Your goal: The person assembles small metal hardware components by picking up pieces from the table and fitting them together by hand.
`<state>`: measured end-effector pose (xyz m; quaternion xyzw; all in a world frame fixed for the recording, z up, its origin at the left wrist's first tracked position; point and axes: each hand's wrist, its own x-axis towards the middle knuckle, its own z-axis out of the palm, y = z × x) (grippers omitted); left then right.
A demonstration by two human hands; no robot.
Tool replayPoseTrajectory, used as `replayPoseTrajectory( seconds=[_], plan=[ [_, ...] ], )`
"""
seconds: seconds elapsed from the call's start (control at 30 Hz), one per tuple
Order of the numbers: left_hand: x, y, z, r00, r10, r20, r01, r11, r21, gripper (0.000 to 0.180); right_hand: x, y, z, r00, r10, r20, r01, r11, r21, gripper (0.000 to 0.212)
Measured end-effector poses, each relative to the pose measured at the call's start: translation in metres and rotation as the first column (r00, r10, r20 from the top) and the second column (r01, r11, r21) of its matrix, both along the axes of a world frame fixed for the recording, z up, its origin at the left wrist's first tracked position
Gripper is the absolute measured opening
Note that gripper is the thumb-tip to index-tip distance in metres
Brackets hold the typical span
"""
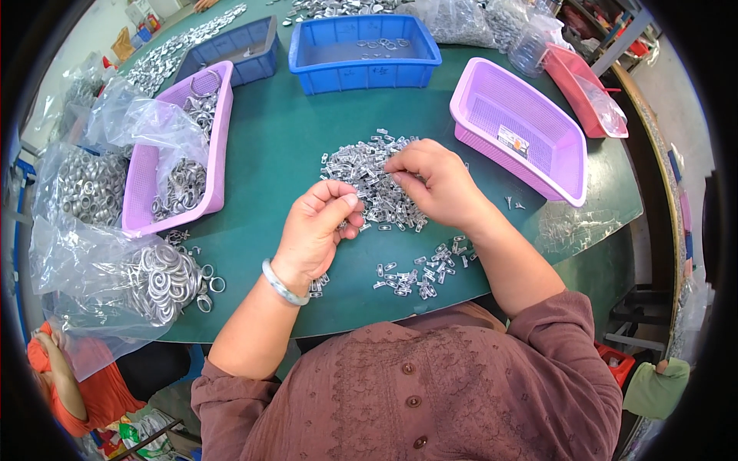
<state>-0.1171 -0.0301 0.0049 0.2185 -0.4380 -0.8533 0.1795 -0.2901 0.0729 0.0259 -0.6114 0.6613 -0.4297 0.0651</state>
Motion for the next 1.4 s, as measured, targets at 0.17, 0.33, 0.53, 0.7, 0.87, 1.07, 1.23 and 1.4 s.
replayPoseTrajectory(
  seconds=[0.17, 0.33, 0.53, 0.7, 0.87, 1.07, 1.23, 1.4],
  plan=[
    [0.002, -0.004, 0.002, 0.999, 0.020, -0.038, -0.016, 0.996, 0.093, 0.007, -0.002, 0.000, -0.002, 0.946, 0.018, -0.325, 0.003, 0.998, 0.067, 0.008],
    [0.003, -0.007, 0.001, 0.998, -0.014, -0.068, 0.023, 0.992, 0.121, 0.015, 0.004, -0.006, -0.007, 0.901, 0.004, -0.434, 0.026, 0.998, 0.062, 0.003],
    [0.001, -0.004, 0.001, 1.000, 0.003, 0.006, -0.004, 0.993, 0.115, 0.012, 0.003, -0.008, -0.008, 0.908, 0.017, -0.419, 0.018, 0.997, 0.078, 0.002],
    [0.000, -0.002, 0.002, 0.999, -0.002, 0.044, -0.002, 0.997, 0.083, 0.012, -0.001, -0.007, -0.008, 0.989, 0.098, -0.113, -0.096, 0.995, 0.024, 0.006],
    [0.000, -0.001, 0.003, 0.996, -0.046, 0.076, 0.040, 0.996, 0.077, 0.016, 0.008, -0.004, 0.002, 0.874, 0.102, 0.476, -0.178, 0.977, 0.118, 0.005],
    [0.001, 0.001, 0.004, 0.990, -0.112, 0.088, 0.106, 0.992, 0.065, 0.017, 0.015, -0.003, 0.002, 0.775, 0.124, 0.620, -0.232, 0.968, 0.096, 0.005],
    [0.002, 0.003, 0.005, 0.989, -0.126, 0.073, 0.120, 0.990, 0.075, 0.017, 0.017, -0.002, -0.001, 0.743, 0.185, 0.643, -0.273, 0.961, 0.039, 0.006],
    [0.002, 0.003, 0.005, 0.991, -0.124, 0.056, 0.119, 0.989, 0.086, 0.016, 0.017, -0.002, -0.002, 0.721, 0.185, 0.668, -0.288, 0.956, 0.047, 0.007]
  ],
)
